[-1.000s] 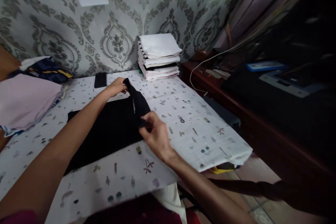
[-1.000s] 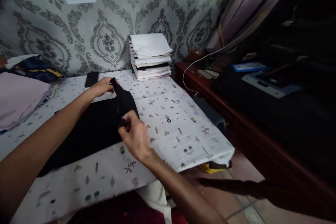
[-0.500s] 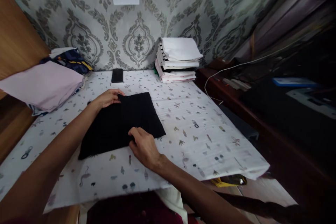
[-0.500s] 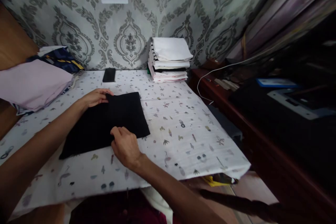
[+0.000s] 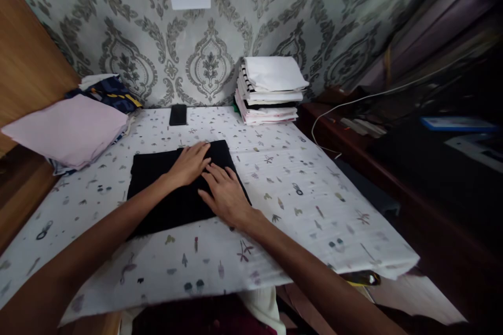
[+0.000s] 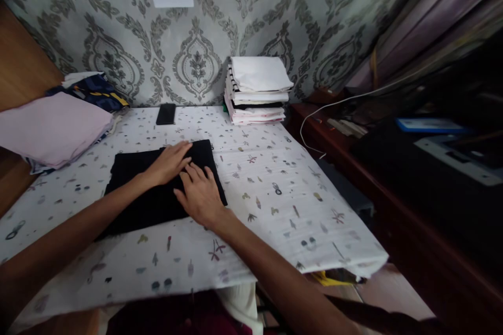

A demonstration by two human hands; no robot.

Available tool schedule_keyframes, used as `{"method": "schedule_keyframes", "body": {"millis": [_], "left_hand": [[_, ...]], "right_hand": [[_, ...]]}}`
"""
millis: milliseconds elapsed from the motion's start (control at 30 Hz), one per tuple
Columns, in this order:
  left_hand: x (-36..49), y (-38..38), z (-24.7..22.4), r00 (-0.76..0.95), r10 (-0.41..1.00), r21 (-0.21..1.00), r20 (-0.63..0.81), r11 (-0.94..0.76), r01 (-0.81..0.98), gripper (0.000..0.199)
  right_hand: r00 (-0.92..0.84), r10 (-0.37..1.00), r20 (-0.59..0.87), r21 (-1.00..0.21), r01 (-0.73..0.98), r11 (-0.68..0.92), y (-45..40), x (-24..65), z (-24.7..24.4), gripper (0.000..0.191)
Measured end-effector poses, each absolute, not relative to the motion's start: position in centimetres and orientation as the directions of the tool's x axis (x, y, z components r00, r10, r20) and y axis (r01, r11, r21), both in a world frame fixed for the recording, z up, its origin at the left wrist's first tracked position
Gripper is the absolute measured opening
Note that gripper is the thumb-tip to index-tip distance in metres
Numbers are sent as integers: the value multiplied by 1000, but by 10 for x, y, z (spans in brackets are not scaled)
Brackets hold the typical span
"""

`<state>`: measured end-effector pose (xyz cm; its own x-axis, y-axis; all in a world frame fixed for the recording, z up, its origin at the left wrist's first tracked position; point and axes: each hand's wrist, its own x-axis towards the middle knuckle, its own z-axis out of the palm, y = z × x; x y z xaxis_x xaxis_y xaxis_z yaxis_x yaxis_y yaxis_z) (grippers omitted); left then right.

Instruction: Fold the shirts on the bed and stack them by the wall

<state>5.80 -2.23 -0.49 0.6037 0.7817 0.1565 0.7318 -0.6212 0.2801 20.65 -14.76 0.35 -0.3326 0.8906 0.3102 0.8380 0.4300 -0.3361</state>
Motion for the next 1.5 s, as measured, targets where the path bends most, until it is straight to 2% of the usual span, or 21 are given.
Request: {"method": "schedule_keyframes", "body": {"millis": [100,233,467,567,733,833,933,1000,1067,1133,1200,1333,1400,1500], "left_hand": [[66,-30,-20,581,813,194,22,-574,796,59],[64,-28,-24,573,819,156,9,-567,809,61],[64,-29,-16,547,837,163,-32,-535,829,65],[60,-30,-16,475,879,181,-33,-462,868,73],[57,-21,-8,467,882,210,-67,-445,870,78],[69,-1,8,477,877,233,-47,-455,859,65],[95,26,23,677,736,317,-11,-639,701,48],[115,44,29,814,579,341,-47,-756,558,50],[130,57,32,866,486,315,-118,-809,497,54],[139,67,35,863,477,282,-166,-816,505,46],[139,72,40,854,495,263,-159,-813,520,36],[118,77,58,852,523,248,-26,-822,513,25],[101,76,69,841,538,258,49,-820,510,21],[71,70,84,802,581,253,136,-803,539,19]], "right_hand": [[-359,900,247,-220,884,413,-148,207,-20,55],[-371,901,224,-175,894,412,-152,206,-34,60],[-364,890,276,-201,883,423,-160,214,-26,51],[-284,903,322,-220,905,363,-176,229,-27,45],[25,930,366,-352,929,114,-199,260,-35,52],[169,924,344,-423,906,-8,-201,269,-37,42],[247,919,306,-459,884,-86,-198,267,-34,32],[272,921,280,-475,872,-113,-195,265,-32,27],[274,925,264,-500,859,-112,-191,264,-30,21],[269,930,250,-563,822,-86,-188,264,-28,16],[277,934,225,-679,732,-54,-186,264,-24,15],[307,938,163,-899,437,13,-187,255,-6,18],[306,935,176,-932,358,58,-188,246,6,18],[294,919,261,-927,343,154,-189,225,23,15]]}}
